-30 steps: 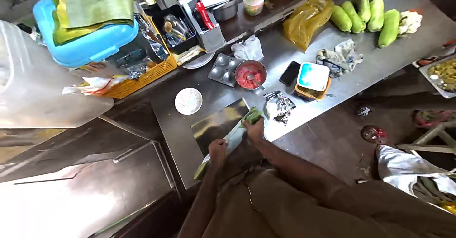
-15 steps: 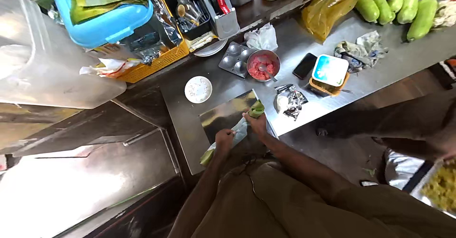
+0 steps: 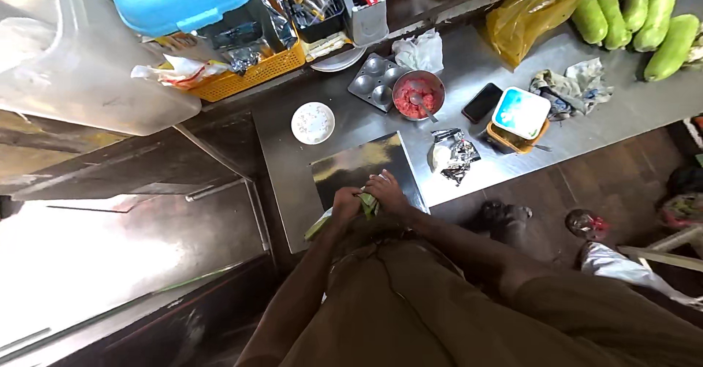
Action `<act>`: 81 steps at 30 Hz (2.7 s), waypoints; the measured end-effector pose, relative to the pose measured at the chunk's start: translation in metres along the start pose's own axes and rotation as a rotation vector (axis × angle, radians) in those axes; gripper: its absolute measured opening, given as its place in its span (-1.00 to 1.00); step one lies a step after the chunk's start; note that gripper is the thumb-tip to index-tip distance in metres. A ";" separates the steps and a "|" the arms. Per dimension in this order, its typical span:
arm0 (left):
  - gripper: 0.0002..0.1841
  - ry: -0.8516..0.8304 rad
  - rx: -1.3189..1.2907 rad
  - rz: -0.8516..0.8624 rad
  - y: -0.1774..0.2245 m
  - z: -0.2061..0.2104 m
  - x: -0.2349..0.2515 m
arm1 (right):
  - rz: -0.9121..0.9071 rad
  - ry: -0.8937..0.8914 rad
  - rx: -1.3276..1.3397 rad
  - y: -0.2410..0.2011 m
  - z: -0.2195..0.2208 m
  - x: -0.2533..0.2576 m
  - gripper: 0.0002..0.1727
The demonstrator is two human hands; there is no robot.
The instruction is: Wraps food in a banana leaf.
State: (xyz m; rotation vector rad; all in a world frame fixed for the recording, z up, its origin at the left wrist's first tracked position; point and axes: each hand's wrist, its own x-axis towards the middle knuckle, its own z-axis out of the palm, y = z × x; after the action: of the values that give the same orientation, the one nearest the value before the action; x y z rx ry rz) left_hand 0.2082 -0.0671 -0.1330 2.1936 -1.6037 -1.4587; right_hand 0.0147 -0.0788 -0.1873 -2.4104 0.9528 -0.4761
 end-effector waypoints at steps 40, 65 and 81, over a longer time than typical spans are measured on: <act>-0.02 0.839 -1.267 -0.795 -0.030 0.064 -0.037 | 0.048 -0.223 0.004 -0.013 0.002 0.036 -0.66; -0.67 0.875 -1.204 -0.062 -0.036 0.071 -0.018 | 0.087 -0.344 -0.262 -0.051 0.014 0.040 -0.04; -0.69 0.649 0.178 0.149 -0.032 0.066 -0.024 | 0.430 -0.078 0.422 0.007 -0.012 0.007 -0.11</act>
State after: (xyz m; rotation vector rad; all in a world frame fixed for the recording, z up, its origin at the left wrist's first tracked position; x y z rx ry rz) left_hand 0.1846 -0.0045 -0.1715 2.2344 -1.6328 -0.4892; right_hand 0.0099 -0.0920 -0.1805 -1.7749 1.1635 -0.3740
